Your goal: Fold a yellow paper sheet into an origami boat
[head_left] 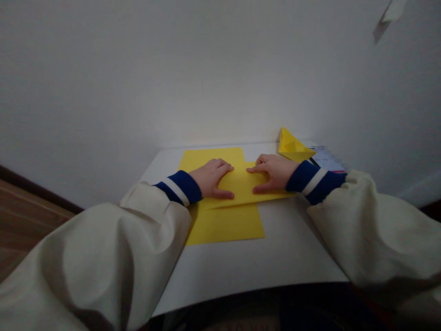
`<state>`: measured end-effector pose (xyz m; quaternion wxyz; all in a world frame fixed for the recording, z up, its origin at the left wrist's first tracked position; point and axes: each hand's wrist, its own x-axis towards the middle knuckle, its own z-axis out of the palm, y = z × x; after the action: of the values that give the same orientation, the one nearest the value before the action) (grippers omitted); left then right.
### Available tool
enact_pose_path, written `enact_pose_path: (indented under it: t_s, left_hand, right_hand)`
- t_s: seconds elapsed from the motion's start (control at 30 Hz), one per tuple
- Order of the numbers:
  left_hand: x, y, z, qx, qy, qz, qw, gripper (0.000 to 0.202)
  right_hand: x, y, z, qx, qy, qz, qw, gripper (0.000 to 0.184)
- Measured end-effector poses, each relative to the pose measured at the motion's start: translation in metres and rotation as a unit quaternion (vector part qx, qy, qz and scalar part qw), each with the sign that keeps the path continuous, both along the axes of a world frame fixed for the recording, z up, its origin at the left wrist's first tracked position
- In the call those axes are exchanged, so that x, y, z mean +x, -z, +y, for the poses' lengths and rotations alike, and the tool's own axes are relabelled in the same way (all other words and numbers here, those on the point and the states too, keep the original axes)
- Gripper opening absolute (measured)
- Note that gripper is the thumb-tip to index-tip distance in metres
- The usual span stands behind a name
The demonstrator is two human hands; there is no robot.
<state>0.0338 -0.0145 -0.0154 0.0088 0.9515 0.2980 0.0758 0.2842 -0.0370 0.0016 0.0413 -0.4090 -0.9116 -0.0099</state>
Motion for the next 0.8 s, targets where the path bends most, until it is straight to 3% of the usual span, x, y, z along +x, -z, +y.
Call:
enact_pose_path:
  t_s: [0.17,0.53,0.8]
  left_hand:
    - [0.002,-0.003,-0.004,-0.010,-0.010,0.019,1.000,0.097]
    - [0.002,-0.003,-0.004,-0.023,-0.023,0.023,0.999,0.097]
    - [0.025,-0.009,-0.020,0.012,-0.101,0.039,0.994,0.077]
  right_hand:
    - [-0.001,0.000,-0.001,0.005,0.013,-0.016,1.000,0.080]
    - [-0.002,0.001,0.000,0.010,0.008,-0.036,0.999,0.090]
    - [0.000,0.001,-0.001,0.020,-0.003,-0.052,0.998,0.095]
